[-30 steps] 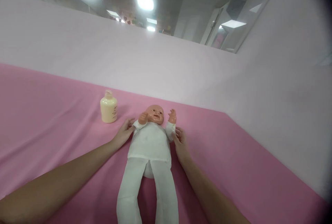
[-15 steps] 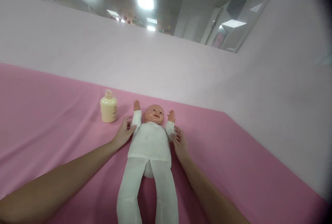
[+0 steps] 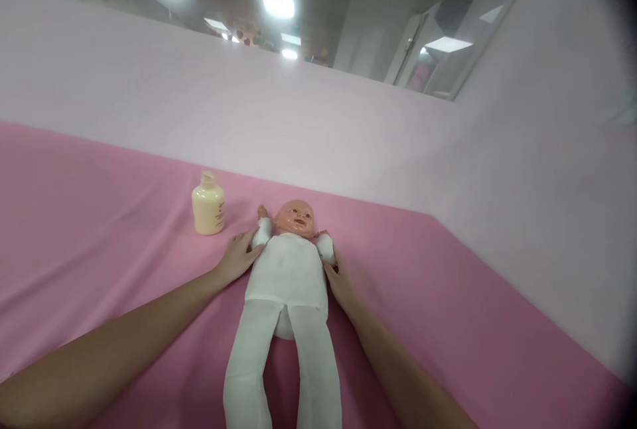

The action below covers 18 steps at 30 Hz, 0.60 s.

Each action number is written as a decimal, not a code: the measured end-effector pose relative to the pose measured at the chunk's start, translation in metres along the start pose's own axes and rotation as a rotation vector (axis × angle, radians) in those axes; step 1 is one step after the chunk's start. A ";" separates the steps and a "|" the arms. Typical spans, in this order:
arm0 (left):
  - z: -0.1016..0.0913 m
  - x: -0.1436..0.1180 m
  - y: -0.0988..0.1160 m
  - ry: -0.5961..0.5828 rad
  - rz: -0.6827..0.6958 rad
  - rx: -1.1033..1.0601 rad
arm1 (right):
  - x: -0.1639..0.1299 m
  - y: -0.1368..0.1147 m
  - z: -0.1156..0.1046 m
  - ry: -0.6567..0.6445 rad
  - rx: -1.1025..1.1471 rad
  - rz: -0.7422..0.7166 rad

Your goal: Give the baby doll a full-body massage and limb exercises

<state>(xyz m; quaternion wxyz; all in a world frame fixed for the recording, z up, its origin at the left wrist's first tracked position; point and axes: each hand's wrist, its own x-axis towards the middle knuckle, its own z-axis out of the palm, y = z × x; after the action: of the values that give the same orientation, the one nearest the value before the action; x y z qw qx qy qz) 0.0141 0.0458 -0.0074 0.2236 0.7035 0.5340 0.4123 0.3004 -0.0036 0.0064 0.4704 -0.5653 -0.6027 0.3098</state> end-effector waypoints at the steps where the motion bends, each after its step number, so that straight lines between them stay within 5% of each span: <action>1: 0.000 0.000 0.000 -0.008 0.000 0.008 | 0.000 0.000 0.000 -0.010 0.003 -0.012; 18: -0.003 -0.005 0.010 0.037 -0.049 -0.305 | -0.003 -0.008 -0.001 0.009 0.160 0.006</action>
<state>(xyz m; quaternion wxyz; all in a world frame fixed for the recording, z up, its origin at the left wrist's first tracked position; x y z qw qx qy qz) 0.0169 0.0375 -0.0001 0.3279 0.6404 0.4863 0.4959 0.2975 -0.0079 0.0134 0.5159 -0.5290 -0.5722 0.3557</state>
